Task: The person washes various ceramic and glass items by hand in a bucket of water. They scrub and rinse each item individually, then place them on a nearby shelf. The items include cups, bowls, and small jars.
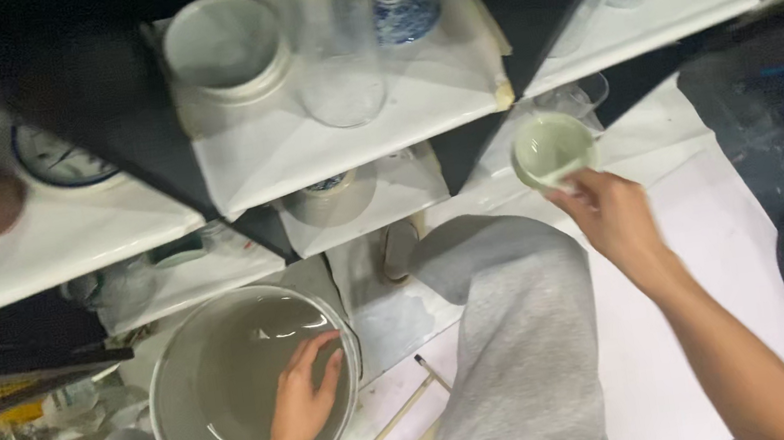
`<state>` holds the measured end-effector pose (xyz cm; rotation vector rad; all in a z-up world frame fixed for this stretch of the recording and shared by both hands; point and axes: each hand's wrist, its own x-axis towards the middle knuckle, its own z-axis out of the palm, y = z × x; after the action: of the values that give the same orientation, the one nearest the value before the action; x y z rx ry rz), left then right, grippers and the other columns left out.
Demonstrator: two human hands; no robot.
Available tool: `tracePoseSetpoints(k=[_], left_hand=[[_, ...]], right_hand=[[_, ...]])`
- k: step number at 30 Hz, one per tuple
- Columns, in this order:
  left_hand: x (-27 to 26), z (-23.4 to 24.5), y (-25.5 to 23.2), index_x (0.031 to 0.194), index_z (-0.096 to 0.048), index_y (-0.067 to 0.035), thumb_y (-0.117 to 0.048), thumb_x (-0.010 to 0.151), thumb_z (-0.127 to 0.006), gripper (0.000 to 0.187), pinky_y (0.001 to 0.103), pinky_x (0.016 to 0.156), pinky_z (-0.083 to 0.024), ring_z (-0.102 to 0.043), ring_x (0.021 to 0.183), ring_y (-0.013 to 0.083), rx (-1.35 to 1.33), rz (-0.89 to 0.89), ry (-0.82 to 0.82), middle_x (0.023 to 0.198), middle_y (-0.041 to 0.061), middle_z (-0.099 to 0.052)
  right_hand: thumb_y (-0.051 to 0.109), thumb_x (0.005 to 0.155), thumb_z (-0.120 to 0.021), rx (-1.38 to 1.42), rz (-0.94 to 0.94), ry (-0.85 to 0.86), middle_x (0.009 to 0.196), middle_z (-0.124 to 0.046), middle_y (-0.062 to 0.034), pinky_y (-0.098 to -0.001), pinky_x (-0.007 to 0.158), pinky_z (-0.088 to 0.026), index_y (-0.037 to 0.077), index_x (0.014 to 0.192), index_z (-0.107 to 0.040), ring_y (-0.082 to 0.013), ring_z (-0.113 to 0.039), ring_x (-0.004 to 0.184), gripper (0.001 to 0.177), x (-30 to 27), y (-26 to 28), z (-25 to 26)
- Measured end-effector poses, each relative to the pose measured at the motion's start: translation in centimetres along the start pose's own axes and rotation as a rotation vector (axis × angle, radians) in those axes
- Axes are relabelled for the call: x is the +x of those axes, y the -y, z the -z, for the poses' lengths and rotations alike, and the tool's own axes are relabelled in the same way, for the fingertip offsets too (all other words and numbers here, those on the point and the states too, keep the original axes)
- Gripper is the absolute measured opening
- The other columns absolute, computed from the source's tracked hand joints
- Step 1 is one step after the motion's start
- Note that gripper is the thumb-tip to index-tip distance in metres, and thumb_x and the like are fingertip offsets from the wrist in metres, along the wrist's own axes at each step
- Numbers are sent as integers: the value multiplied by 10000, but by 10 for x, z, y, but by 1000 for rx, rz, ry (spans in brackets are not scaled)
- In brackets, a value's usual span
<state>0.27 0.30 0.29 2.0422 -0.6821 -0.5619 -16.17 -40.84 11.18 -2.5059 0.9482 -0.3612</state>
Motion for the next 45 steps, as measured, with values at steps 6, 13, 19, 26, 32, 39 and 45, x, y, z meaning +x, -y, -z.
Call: tracePoseSetpoints(k=[6,13,19,26,32,39,45], left_hand=[[-1,24,3,1288,-656,-75,-299,961,-620,398,392,950,-573,-736,1077,235,-431,210,109,1178,130,-752],[-13,55,60,1450,-472,-29,-590,965,-450,742,461,977,-550,-641,1215,233,-1248,425,272,1351,142,-645],[-29,28,194,1382,-521,-9,-298,961,-536,510,484,861,-621,-697,1110,315,-1110,679,-154,1279,200,-655],[-52,-8,306,1335,-593,-27,-451,904,-571,606,461,640,-652,-754,847,337,-1017,1011,-249,1156,234,-706],[-47,2,312,1511,-375,-142,-550,892,-593,772,445,515,-533,-710,793,361,-729,1129,-285,1193,221,-682],[-30,-28,334,1601,-166,-138,-366,877,-591,871,509,660,-590,-695,999,405,-799,1053,-287,1327,236,-590],[-28,-44,351,1390,-465,104,-175,835,-653,649,450,894,-562,-658,1146,415,-262,880,-156,1290,349,-614]], right_hand=[[299,813,-783,-45,14,480,995,-792,-47,-381,603,-632,186,1100,-787,-252,-736,709,309,-50,90,55],[245,839,-762,247,597,676,1078,-724,-111,-423,767,-568,163,1051,-745,-335,-716,932,228,-95,182,-107],[348,909,-740,135,501,877,1215,-626,-155,-448,886,-538,113,1176,-644,-340,-659,1083,369,-150,249,-272],[290,794,-756,108,1057,596,1366,-519,-274,-517,920,-488,95,1079,-653,-457,-584,1162,360,-182,250,-372],[325,1006,-650,60,559,1231,1147,-715,-205,-438,926,-530,43,1242,-603,-336,-692,1076,370,-187,238,-440],[197,871,-767,368,392,1370,1334,-657,-177,-380,1064,-477,24,1303,-624,-260,-609,1267,487,-178,196,-515],[80,837,-738,340,559,1315,1382,-614,-180,-411,1104,-434,50,1333,-611,-315,-574,1294,513,-184,185,-530]])
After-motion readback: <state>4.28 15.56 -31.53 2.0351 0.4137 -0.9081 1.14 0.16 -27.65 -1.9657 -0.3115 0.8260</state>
